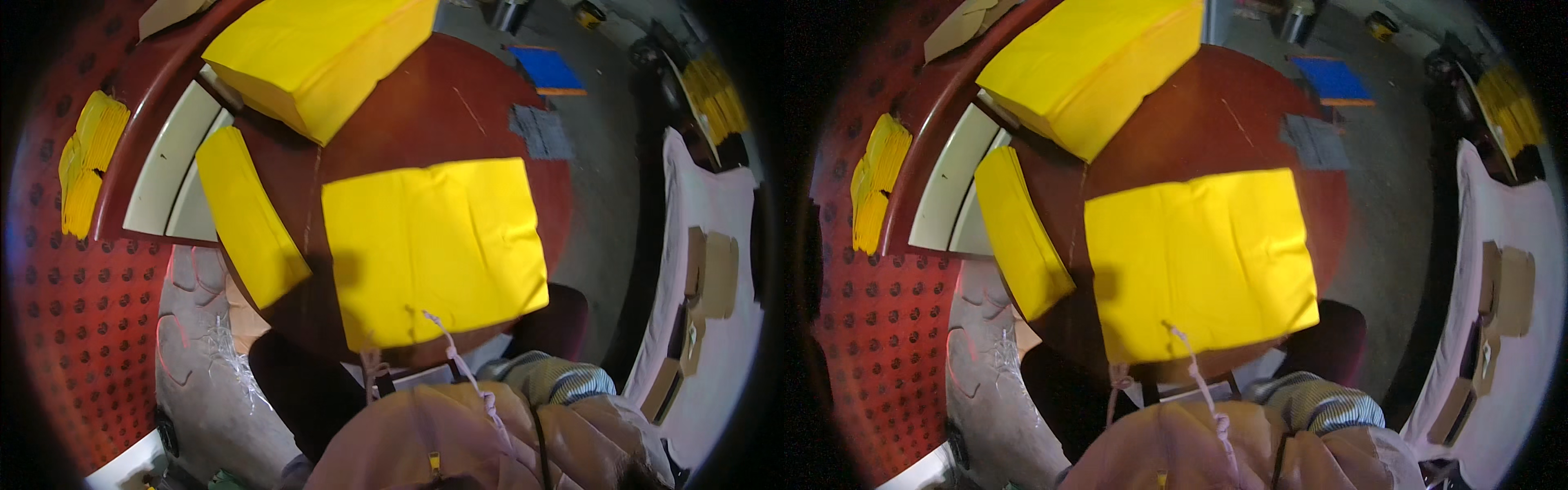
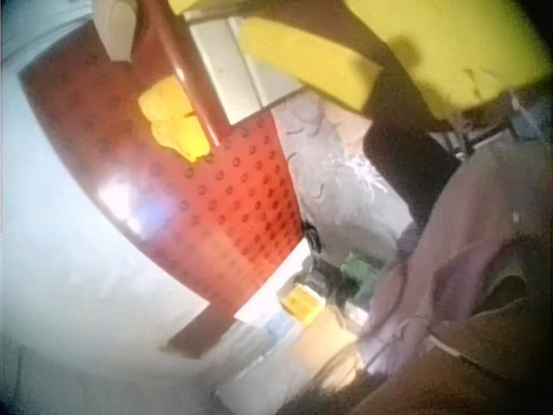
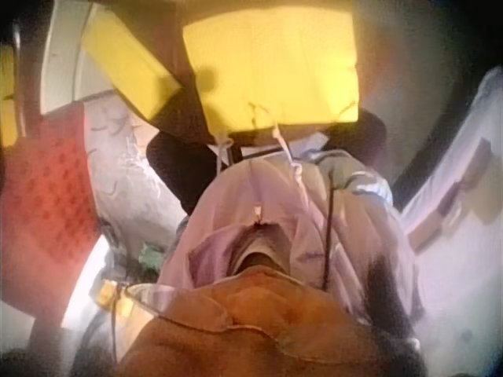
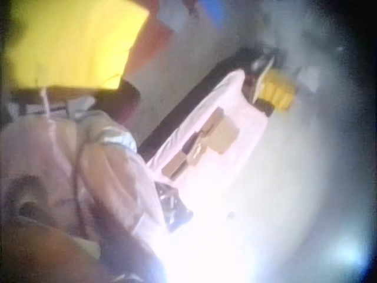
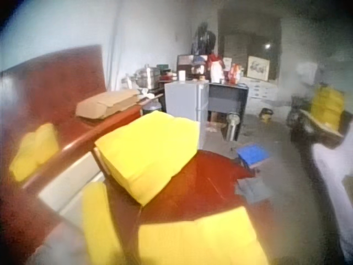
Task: The person folds yellow poly mailer sheets on a round wooden table. They smooth the sheets, fold edges, and stack the folded pieces. The person repeats the folding process on multiple sheets and places the finished stack on the table.
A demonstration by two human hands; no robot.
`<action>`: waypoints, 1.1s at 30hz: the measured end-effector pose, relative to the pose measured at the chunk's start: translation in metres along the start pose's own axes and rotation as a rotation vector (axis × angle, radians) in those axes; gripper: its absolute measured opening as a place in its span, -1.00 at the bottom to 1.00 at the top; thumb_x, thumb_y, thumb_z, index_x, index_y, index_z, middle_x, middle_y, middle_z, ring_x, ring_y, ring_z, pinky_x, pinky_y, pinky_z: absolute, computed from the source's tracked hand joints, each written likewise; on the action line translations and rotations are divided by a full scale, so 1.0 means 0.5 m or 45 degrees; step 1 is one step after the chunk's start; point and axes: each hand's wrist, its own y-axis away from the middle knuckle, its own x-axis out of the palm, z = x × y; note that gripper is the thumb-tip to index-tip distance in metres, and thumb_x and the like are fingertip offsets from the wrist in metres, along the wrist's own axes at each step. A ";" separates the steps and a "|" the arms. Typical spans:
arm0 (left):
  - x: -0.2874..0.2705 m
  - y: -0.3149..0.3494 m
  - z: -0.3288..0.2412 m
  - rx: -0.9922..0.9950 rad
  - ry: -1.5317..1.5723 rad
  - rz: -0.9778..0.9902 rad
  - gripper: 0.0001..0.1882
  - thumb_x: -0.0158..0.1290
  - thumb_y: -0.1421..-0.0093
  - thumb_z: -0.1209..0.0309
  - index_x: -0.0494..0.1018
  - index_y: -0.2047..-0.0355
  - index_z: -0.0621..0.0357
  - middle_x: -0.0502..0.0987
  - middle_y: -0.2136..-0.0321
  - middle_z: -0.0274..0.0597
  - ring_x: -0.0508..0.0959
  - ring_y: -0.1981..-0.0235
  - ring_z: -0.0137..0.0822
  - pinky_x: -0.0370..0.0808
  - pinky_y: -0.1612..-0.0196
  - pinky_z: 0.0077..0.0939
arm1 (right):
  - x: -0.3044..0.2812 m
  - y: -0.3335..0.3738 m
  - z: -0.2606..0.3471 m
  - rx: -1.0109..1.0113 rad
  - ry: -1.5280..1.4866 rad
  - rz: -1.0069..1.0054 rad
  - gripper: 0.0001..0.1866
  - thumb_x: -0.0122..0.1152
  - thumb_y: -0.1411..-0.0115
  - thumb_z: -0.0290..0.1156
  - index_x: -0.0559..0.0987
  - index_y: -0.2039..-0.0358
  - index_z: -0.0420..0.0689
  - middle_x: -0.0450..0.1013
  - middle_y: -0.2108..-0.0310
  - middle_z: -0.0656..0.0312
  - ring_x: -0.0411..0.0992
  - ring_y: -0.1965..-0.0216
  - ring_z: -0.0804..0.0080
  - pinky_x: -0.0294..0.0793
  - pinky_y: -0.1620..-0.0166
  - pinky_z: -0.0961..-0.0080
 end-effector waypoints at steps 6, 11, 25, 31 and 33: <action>-0.190 0.065 -0.154 0.658 -0.254 -1.021 -0.59 0.00 -0.57 0.17 0.58 -0.05 0.31 0.67 0.05 -0.01 0.62 0.06 -0.10 0.56 -0.01 -0.23 | -0.184 0.002 0.114 -0.026 -0.190 0.277 -0.78 0.25 -0.36 -0.25 0.68 0.12 -0.08 0.66 0.21 0.00 0.66 0.20 -0.06 0.66 0.13 0.10; -0.173 0.322 -0.624 1.477 0.596 -0.496 -0.63 -0.06 -0.53 0.43 0.49 -0.23 0.39 0.57 -0.20 0.05 0.53 -0.25 -0.10 0.37 -0.37 -0.26 | -0.460 -0.004 0.211 0.075 -0.356 -1.195 -0.59 0.05 -0.54 -0.28 0.53 -0.28 -0.17 0.54 -0.18 -0.12 0.51 -0.17 -0.07 0.49 -0.27 0.16; 0.211 0.276 -0.943 1.780 -0.823 -0.637 -0.14 -0.10 -0.51 -0.13 0.09 -0.54 0.28 0.05 -0.58 0.10 -0.05 -0.62 0.03 -0.19 -0.61 0.13 | -0.526 -0.006 -0.022 0.922 0.469 -0.996 -0.22 -0.10 -0.53 0.06 0.12 -0.59 -0.10 -0.06 -0.65 0.11 -0.18 -0.66 0.24 -0.28 -0.63 0.09; 0.198 0.288 -0.947 1.777 -0.865 -0.625 -0.13 -0.07 -0.49 -0.13 0.10 -0.54 0.28 0.04 -0.58 0.13 -0.05 -0.62 0.05 -0.17 -0.60 0.14 | -0.526 0.025 -0.021 1.076 0.449 -0.953 -0.18 -0.17 -0.52 0.18 0.09 -0.60 -0.06 -0.11 -0.66 0.14 -0.22 -0.67 0.26 -0.33 -0.64 0.05; 0.196 0.290 -0.944 1.765 -0.872 -0.631 -0.13 -0.07 -0.49 -0.13 0.09 -0.54 0.27 0.03 -0.58 0.12 -0.05 -0.62 0.04 -0.17 -0.60 0.13 | -0.523 0.024 -0.019 1.104 0.461 -0.929 -0.17 -0.17 -0.52 0.18 0.08 -0.60 -0.06 -0.11 -0.66 0.14 -0.21 -0.66 0.26 -0.33 -0.63 0.04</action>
